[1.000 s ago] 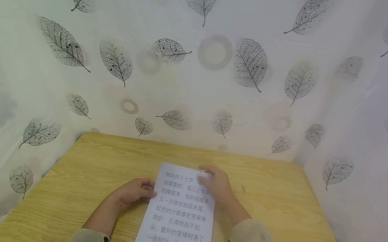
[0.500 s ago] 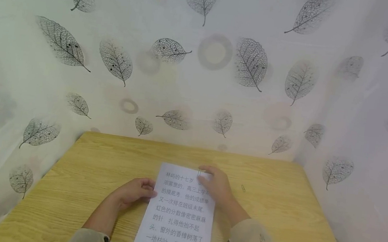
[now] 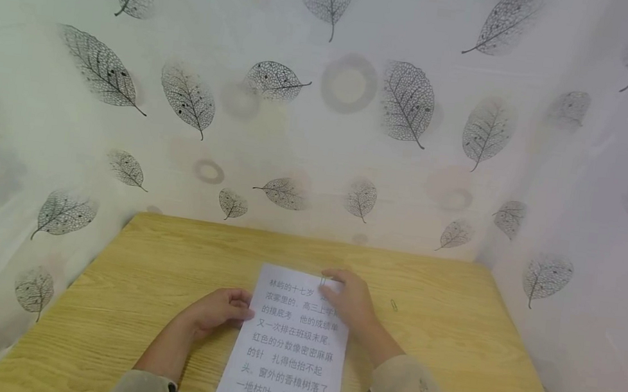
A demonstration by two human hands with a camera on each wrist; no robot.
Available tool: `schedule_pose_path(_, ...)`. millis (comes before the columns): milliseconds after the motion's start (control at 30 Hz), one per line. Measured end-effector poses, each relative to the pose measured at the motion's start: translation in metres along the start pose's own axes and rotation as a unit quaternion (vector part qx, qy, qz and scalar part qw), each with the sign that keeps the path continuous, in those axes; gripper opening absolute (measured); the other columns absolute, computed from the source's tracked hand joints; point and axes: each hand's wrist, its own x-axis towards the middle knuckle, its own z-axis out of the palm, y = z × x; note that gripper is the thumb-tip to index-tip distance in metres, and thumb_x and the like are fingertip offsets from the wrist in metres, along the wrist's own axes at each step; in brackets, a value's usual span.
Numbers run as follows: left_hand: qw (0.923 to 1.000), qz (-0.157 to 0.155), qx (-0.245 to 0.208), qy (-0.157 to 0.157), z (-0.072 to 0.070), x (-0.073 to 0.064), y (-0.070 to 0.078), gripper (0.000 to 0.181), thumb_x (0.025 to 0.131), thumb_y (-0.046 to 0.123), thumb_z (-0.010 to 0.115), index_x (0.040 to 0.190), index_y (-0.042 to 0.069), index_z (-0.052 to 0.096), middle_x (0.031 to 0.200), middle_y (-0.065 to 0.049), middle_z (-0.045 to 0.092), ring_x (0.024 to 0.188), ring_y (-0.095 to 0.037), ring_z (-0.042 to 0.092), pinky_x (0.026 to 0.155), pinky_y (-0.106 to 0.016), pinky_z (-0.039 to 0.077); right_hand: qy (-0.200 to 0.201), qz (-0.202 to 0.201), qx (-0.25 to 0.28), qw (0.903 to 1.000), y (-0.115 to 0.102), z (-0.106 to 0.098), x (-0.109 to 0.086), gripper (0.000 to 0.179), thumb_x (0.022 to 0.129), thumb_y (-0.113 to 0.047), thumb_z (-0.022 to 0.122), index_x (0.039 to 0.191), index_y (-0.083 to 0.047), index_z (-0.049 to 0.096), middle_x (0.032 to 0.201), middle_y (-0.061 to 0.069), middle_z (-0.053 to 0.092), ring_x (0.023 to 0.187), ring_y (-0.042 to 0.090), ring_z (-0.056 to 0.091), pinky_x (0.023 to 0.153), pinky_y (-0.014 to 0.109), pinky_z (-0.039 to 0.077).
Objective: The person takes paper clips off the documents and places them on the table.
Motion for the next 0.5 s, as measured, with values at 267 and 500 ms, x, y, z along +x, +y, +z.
schedule_pose_path(267,1.0000,0.001,0.000,0.002,0.0006,-0.0022,0.0014,0.027,0.097,0.006,0.077,0.121,-0.003,0.067,0.104,-0.010,0.075,0.092,-0.018,0.070,0.087,-0.031,0.061,-0.002,0.004,0.016,0.9999,-0.0039,-0.0031,-0.0020,0.036,0.096,-0.020,0.083,0.131,-0.016,0.077,0.139,0.010,0.073,0.136,0.034,0.066,0.119,0.054,0.050)
schedule_pose_path(500,1.0000,0.002,0.004,0.004,0.0007,-0.0029,0.0025,0.025,0.098,0.006,0.076,0.120,-0.002,0.068,0.103,-0.009,0.076,0.091,-0.018,0.070,0.086,-0.030,0.060,-0.005,0.007,0.027,0.9996,-0.0050,-0.0052,-0.0028,0.036,0.097,-0.018,0.082,0.132,-0.012,0.076,0.135,0.009,0.076,0.138,0.035,0.065,0.121,0.054,0.048)
